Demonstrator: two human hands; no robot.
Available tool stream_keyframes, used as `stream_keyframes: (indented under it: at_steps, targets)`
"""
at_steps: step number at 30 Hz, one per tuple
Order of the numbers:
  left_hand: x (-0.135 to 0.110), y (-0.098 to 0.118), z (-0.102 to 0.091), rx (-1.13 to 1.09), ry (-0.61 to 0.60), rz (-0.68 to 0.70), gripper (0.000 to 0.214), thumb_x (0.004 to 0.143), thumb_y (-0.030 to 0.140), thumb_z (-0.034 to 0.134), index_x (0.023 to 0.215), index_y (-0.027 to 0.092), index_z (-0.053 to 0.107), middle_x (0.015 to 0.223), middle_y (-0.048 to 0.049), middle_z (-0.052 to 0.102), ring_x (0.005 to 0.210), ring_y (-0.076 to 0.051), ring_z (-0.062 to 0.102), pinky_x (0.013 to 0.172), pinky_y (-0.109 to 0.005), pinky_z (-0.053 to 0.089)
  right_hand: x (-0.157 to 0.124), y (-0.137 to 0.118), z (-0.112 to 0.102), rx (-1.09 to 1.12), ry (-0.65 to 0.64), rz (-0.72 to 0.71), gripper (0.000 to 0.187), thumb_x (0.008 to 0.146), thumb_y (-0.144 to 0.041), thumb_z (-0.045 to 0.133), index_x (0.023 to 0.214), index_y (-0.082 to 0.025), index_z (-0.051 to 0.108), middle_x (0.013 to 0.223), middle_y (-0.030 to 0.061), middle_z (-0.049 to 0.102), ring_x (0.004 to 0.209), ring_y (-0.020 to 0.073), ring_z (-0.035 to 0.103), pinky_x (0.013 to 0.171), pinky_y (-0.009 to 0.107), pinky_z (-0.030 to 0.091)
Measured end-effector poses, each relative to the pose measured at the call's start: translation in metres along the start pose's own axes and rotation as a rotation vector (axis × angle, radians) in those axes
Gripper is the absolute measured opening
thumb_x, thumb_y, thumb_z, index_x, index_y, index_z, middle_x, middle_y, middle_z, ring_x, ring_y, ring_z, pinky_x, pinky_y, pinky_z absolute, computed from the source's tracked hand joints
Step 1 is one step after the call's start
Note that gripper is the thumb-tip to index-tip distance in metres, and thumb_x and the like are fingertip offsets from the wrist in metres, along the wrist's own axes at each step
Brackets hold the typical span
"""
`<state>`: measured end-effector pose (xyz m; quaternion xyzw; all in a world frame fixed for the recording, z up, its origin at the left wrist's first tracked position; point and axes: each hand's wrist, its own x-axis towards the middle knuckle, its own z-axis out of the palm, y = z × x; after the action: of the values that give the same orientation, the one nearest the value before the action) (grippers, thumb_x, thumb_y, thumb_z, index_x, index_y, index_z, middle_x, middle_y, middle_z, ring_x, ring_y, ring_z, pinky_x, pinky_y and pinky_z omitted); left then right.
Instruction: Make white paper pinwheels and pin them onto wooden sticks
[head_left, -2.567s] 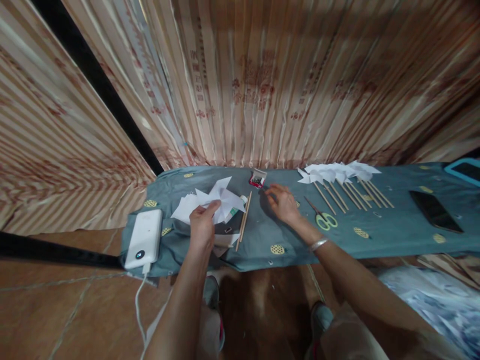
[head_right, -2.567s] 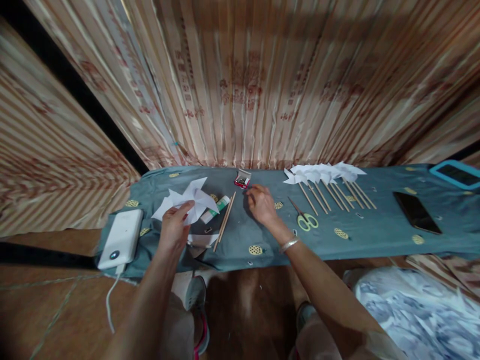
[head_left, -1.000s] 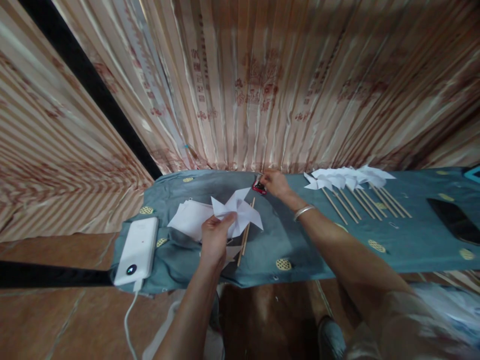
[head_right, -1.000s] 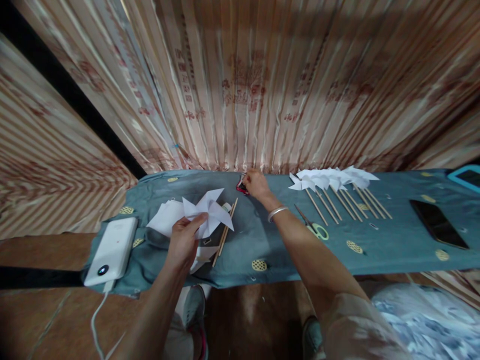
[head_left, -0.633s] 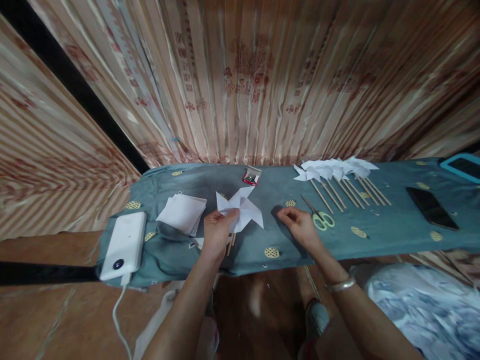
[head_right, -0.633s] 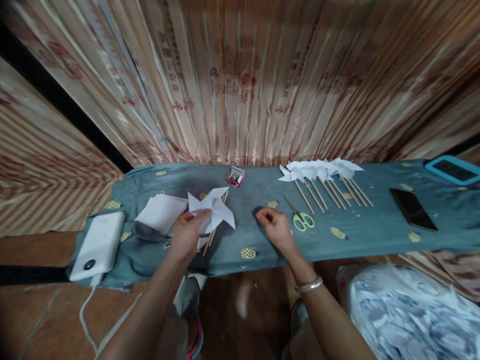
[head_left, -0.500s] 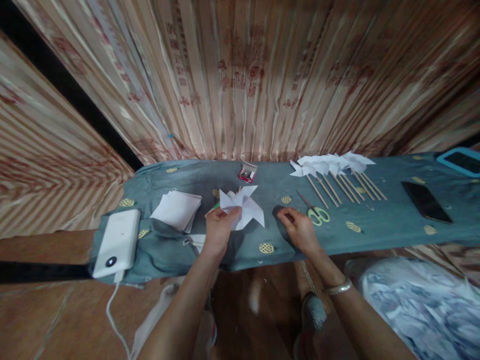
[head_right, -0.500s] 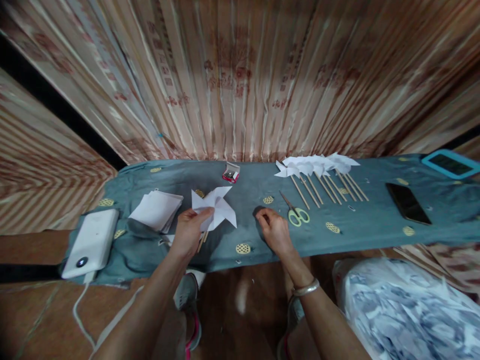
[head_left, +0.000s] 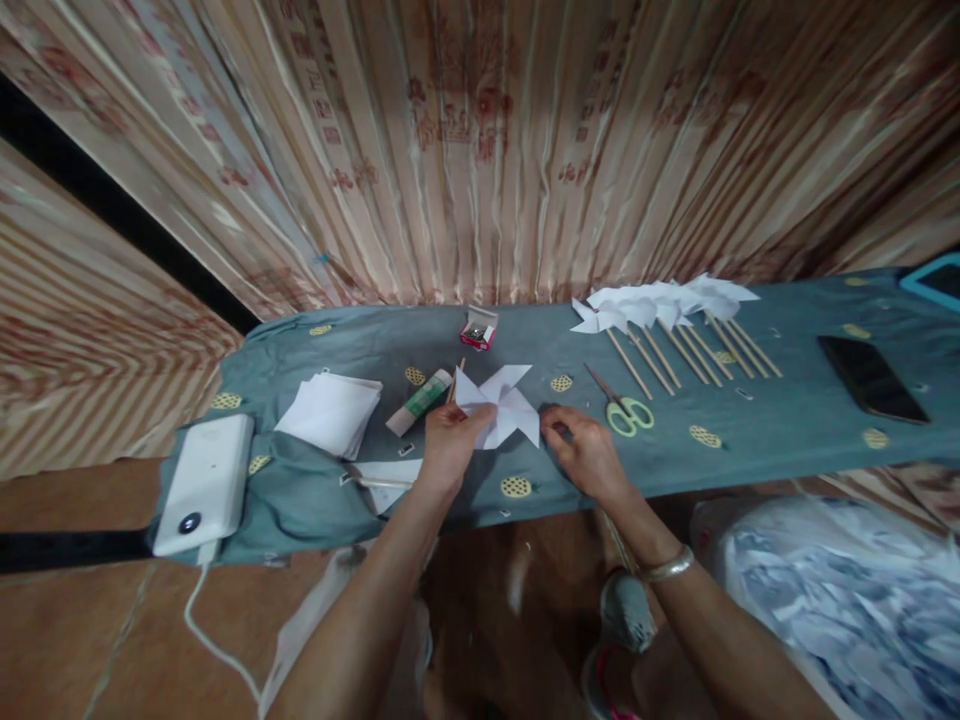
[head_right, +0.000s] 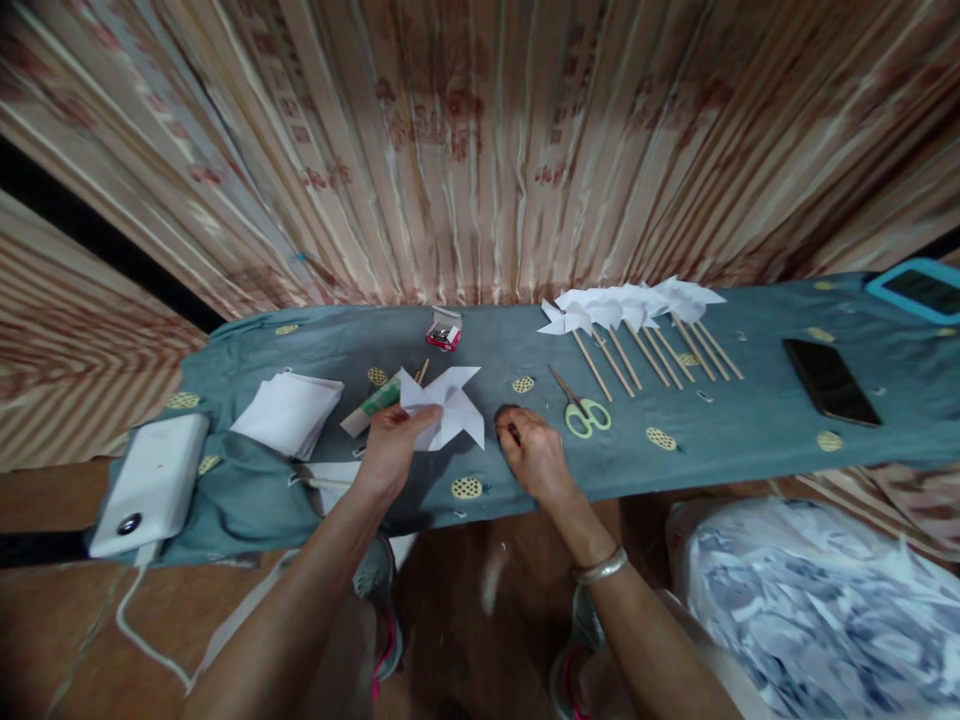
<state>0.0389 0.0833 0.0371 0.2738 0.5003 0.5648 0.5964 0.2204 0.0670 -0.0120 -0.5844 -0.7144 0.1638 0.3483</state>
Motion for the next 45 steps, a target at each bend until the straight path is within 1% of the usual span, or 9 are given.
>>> stream_keyframes:
  at_steps: [11, 19, 24, 31, 34, 37, 39, 41, 45]
  targets:
    - [0.001, -0.006, 0.002, 0.039, -0.047, -0.025, 0.018, 0.046, 0.024, 0.080, 0.058, 0.014, 0.072, 0.057, -0.0019, 0.068, 0.052, -0.013, 0.057, 0.056, -0.026, 0.045, 0.000, -0.001, -0.007, -0.010, -0.075, -0.028, 0.019, 0.077, -0.014, 0.047, 0.081, -0.023, 0.063, 0.085, 0.0050, 0.070, 0.085, 0.0225, 0.065, 0.081, 0.034, 0.049]
    - [0.001, -0.006, 0.000, 0.034, -0.050, -0.026, 0.014, 0.046, 0.023, 0.079, 0.055, 0.015, 0.071, 0.055, -0.0012, 0.068, 0.049, -0.012, 0.056, 0.055, -0.025, 0.044, -0.004, 0.000, -0.015, 0.004, -0.078, 0.103, 0.013, 0.079, -0.021, 0.051, 0.083, -0.023, 0.063, 0.072, 0.0024, 0.069, 0.065, 0.0198, 0.067, 0.066, 0.030, 0.051]
    - [0.001, -0.007, 0.000, 0.034, -0.054, -0.006, 0.017, 0.046, 0.024, 0.080, 0.056, 0.014, 0.071, 0.057, -0.0017, 0.069, 0.050, -0.013, 0.056, 0.055, -0.026, 0.045, -0.006, 0.002, -0.014, -0.039, -0.051, 0.001, 0.014, 0.080, -0.020, 0.050, 0.075, -0.022, 0.063, 0.100, 0.0103, 0.071, 0.094, 0.0245, 0.068, 0.081, 0.036, 0.051]
    - [-0.001, -0.008, -0.001, 0.092, -0.048, 0.024, 0.014, 0.049, 0.025, 0.078, 0.056, 0.015, 0.071, 0.055, -0.0009, 0.067, 0.049, -0.012, 0.055, 0.053, -0.024, 0.043, -0.002, 0.010, -0.019, 0.045, -0.019, 0.057, 0.011, 0.078, -0.020, 0.053, 0.071, -0.022, 0.062, 0.101, 0.0120, 0.070, 0.104, 0.0275, 0.064, 0.094, 0.045, 0.046]
    - [-0.004, -0.008, -0.001, 0.107, -0.049, 0.036, 0.016, 0.049, 0.028, 0.079, 0.057, 0.015, 0.072, 0.057, -0.0017, 0.068, 0.051, -0.013, 0.056, 0.053, -0.025, 0.044, 0.003, -0.001, -0.034, 0.265, 0.083, 0.120, 0.008, 0.078, -0.030, 0.061, 0.074, -0.023, 0.064, 0.116, 0.0103, 0.065, 0.111, 0.0266, 0.061, 0.101, 0.046, 0.043]
    - [-0.008, -0.007, 0.001, 0.123, -0.063, 0.044, 0.017, 0.049, 0.029, 0.079, 0.057, 0.016, 0.072, 0.058, -0.0022, 0.069, 0.051, -0.014, 0.057, 0.053, -0.025, 0.045, 0.004, -0.029, -0.046, 0.455, 0.106, 0.075, 0.008, 0.079, -0.031, 0.065, 0.078, -0.023, 0.065, 0.138, 0.0076, 0.052, 0.129, 0.0267, 0.049, 0.109, 0.046, 0.035]
    - [-0.012, -0.006, 0.004, 0.141, -0.073, 0.046, 0.016, 0.050, 0.029, 0.079, 0.057, 0.016, 0.072, 0.057, -0.0018, 0.069, 0.049, -0.013, 0.056, 0.051, -0.025, 0.043, 0.003, -0.048, -0.047, 0.448, 0.079, 0.015, 0.006, 0.082, -0.029, 0.064, 0.078, -0.025, 0.065, 0.145, 0.0036, 0.045, 0.137, 0.0252, 0.040, 0.115, 0.046, 0.027]
    - [-0.016, -0.005, 0.008, 0.149, -0.081, 0.048, 0.015, 0.051, 0.028, 0.079, 0.058, 0.016, 0.073, 0.056, -0.0012, 0.069, 0.048, -0.012, 0.054, 0.050, -0.024, 0.042, 0.000, -0.060, -0.043, 0.407, 0.053, -0.041, 0.004, 0.082, -0.027, 0.064, 0.079, -0.025, 0.065, 0.149, 0.0017, 0.040, 0.140, 0.0244, 0.034, 0.115, 0.046, 0.027]
    - [-0.022, -0.002, 0.012, 0.138, -0.090, 0.033, 0.016, 0.048, 0.028, 0.080, 0.057, 0.017, 0.073, 0.056, -0.0010, 0.069, 0.047, -0.012, 0.054, 0.049, -0.023, 0.042, -0.001, -0.062, -0.033, 0.334, 0.073, -0.066, 0.006, 0.083, -0.028, 0.064, 0.077, -0.025, 0.064, 0.149, 0.0009, 0.039, 0.143, 0.0264, 0.028, 0.115, 0.050, 0.027]
